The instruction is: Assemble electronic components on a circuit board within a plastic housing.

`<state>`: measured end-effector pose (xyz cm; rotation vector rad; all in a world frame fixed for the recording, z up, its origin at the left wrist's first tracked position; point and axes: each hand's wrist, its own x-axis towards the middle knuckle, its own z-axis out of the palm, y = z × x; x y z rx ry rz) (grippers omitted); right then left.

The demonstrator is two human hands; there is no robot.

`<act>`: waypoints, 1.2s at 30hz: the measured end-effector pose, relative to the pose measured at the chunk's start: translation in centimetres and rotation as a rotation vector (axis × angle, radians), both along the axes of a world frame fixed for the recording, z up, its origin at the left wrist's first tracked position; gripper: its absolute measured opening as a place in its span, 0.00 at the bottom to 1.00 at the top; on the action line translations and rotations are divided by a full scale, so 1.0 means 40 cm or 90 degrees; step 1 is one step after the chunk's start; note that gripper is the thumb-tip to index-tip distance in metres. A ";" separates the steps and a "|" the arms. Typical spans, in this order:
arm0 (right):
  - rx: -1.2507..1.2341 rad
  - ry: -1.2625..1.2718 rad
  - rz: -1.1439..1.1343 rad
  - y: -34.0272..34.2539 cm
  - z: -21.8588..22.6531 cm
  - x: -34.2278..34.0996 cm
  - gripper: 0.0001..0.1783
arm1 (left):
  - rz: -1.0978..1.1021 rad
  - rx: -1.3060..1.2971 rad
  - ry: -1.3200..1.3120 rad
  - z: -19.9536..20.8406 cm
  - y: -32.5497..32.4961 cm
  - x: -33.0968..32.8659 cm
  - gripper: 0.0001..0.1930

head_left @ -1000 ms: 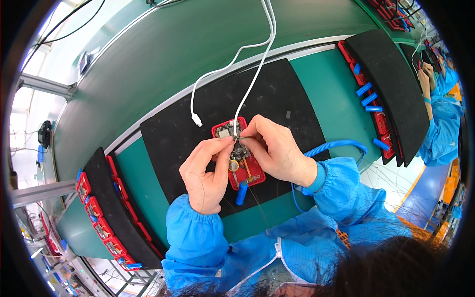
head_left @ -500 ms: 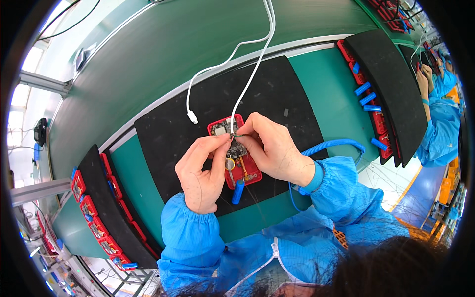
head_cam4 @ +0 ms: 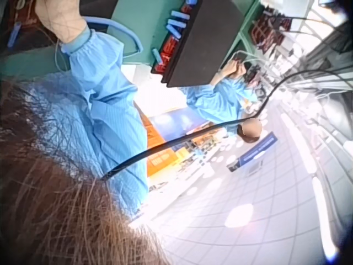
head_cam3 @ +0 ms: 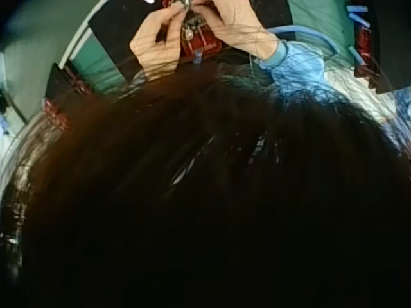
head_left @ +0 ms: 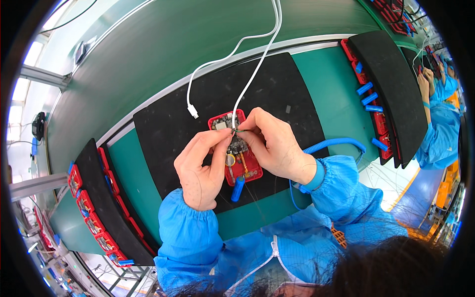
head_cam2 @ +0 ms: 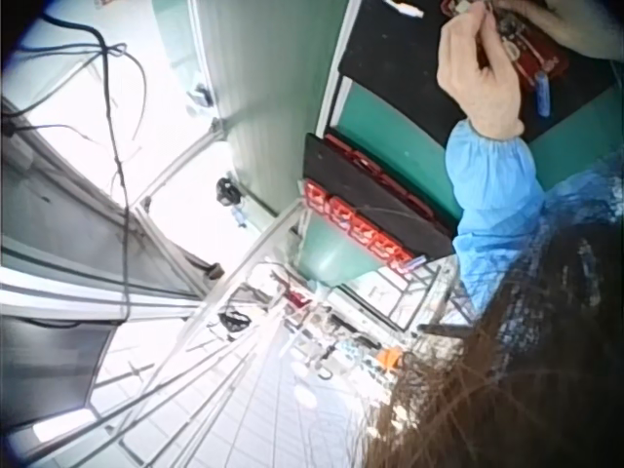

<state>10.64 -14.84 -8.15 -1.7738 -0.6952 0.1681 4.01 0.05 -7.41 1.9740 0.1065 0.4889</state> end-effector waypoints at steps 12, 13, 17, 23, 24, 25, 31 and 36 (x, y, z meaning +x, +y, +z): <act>-0.039 -0.022 0.001 -0.003 0.007 -0.002 0.07 | 0.007 -0.002 -0.005 0.004 -0.005 0.003 0.07; -0.044 -0.025 -0.001 -0.005 0.005 -0.002 0.07 | 0.006 -0.002 -0.006 0.001 -0.006 0.004 0.07; -0.044 -0.036 0.002 -0.001 0.006 -0.004 0.07 | 0.004 0.005 -0.004 0.003 -0.002 0.002 0.07; -0.051 -0.044 0.003 -0.001 0.005 -0.002 0.08 | 0.002 0.033 -0.002 -0.005 0.003 0.002 0.07; -0.053 -0.045 0.004 -0.001 0.006 -0.002 0.07 | -0.003 0.053 -0.014 -0.008 0.004 0.002 0.07; -0.054 -0.045 0.005 -0.001 0.007 -0.002 0.07 | -0.008 0.073 -0.026 -0.010 0.005 0.002 0.07; -0.038 -0.121 -0.011 -0.002 0.007 -0.006 0.07 | -0.030 0.072 -0.043 0.000 0.006 0.006 0.05; -0.013 -0.151 -0.034 -0.003 -0.009 -0.002 0.06 | -0.060 0.059 -0.034 0.002 0.011 0.006 0.05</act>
